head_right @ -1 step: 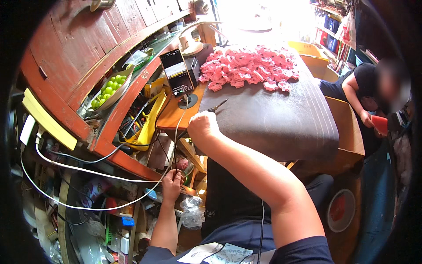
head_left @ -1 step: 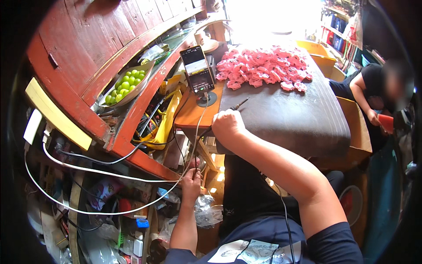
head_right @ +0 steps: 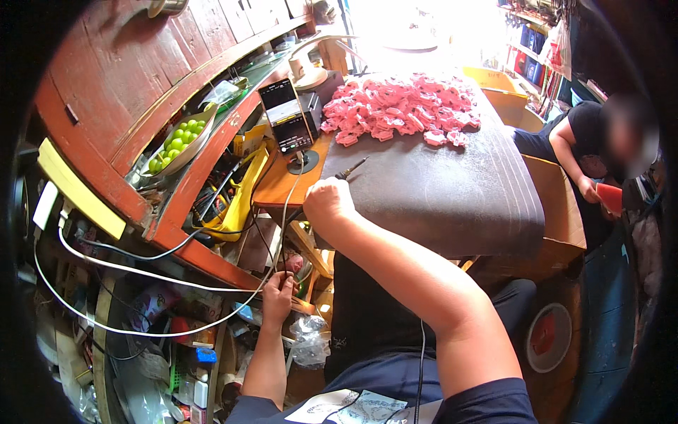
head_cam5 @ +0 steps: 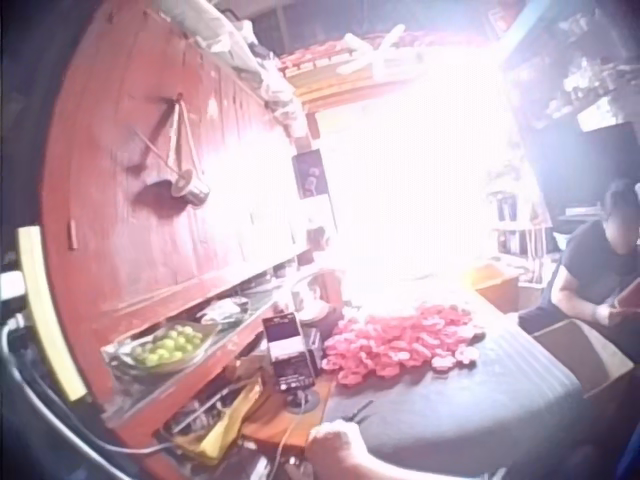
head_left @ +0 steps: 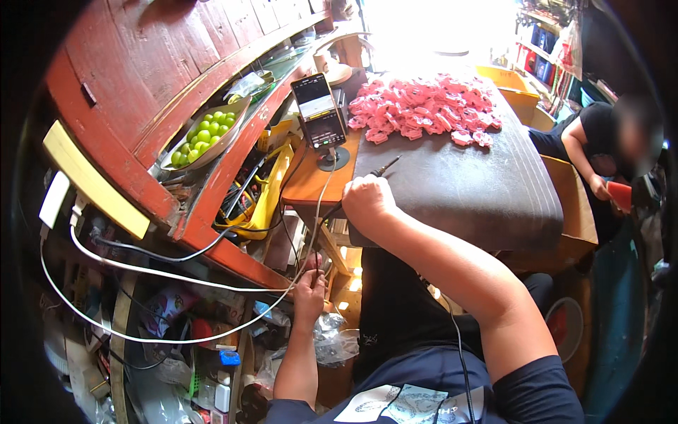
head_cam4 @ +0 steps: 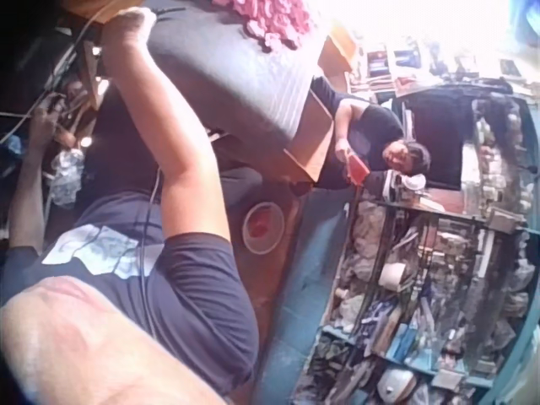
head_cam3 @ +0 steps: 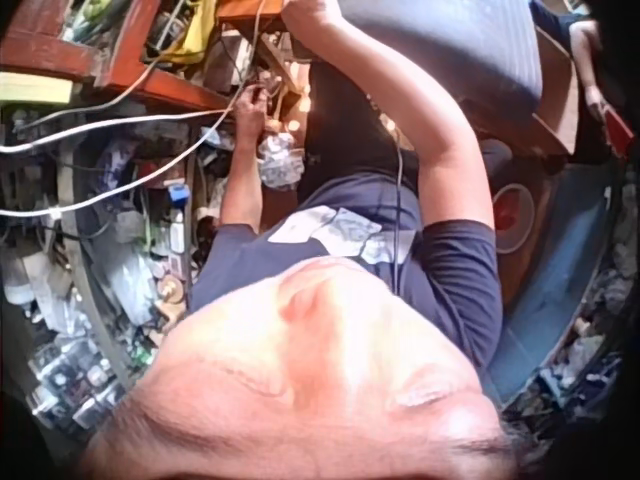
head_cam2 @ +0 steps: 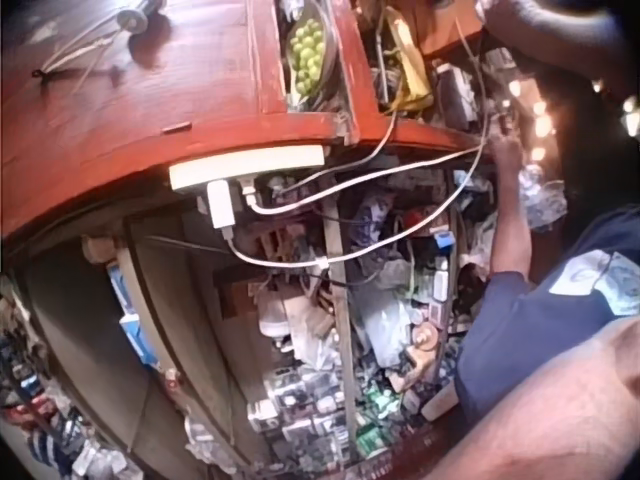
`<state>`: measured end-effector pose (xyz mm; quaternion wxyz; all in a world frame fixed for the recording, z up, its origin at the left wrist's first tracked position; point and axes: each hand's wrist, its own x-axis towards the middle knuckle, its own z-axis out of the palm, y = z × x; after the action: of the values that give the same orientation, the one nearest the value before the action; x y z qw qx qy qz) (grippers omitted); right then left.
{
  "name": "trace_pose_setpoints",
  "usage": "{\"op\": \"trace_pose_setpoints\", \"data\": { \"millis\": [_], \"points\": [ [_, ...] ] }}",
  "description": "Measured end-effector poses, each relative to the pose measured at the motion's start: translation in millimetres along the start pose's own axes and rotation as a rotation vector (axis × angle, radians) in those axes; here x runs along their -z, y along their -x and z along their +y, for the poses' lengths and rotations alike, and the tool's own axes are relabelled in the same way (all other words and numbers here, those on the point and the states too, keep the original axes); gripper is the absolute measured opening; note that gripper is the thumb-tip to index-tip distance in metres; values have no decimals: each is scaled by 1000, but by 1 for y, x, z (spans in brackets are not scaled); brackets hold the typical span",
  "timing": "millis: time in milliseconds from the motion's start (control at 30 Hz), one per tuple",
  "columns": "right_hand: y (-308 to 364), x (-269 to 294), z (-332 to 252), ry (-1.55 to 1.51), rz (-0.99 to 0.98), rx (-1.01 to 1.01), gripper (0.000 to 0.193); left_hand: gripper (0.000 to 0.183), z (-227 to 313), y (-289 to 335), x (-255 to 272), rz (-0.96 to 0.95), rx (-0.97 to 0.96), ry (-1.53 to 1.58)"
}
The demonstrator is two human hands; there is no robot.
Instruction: The person uses a soldering iron to apply solder to small pink plastic components on a workbench. They handle each component one at a time, apply heat, and place the finished pieces into a cardboard box. A second person is visible in the background working separately.
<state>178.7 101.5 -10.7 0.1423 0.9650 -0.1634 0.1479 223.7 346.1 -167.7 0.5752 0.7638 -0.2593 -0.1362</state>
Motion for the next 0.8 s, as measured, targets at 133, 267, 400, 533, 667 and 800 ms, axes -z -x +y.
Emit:
{"op": "trace_pose_setpoints", "data": {
  "millis": [133, 267, 400, 533, 667, 800],
  "points": [
    [10, -9, 0, 61, 80, -79, 21, 21, -27, -14, -14, -80, -40, 251],
    [13, -2, -4, -22, 67, -64, 24, 36, -33, -26, -22, -141, 13, 297],
    [14, 2, -1, -40, 73, -71, 32, 42, -18, -47, -43, -134, -92, 456],
    [50, 22, 5, -116, 231, -32, 44, 36, 14, -60, -55, -96, -102, 456],
    [142, 32, 24, -448, 344, 17, 48, 20, 51, -61, -60, -93, -49, 393],
    [254, 22, 46, -709, 182, -112, 40, 13, 41, -80, -54, 16, -179, 409]
  ]
}}
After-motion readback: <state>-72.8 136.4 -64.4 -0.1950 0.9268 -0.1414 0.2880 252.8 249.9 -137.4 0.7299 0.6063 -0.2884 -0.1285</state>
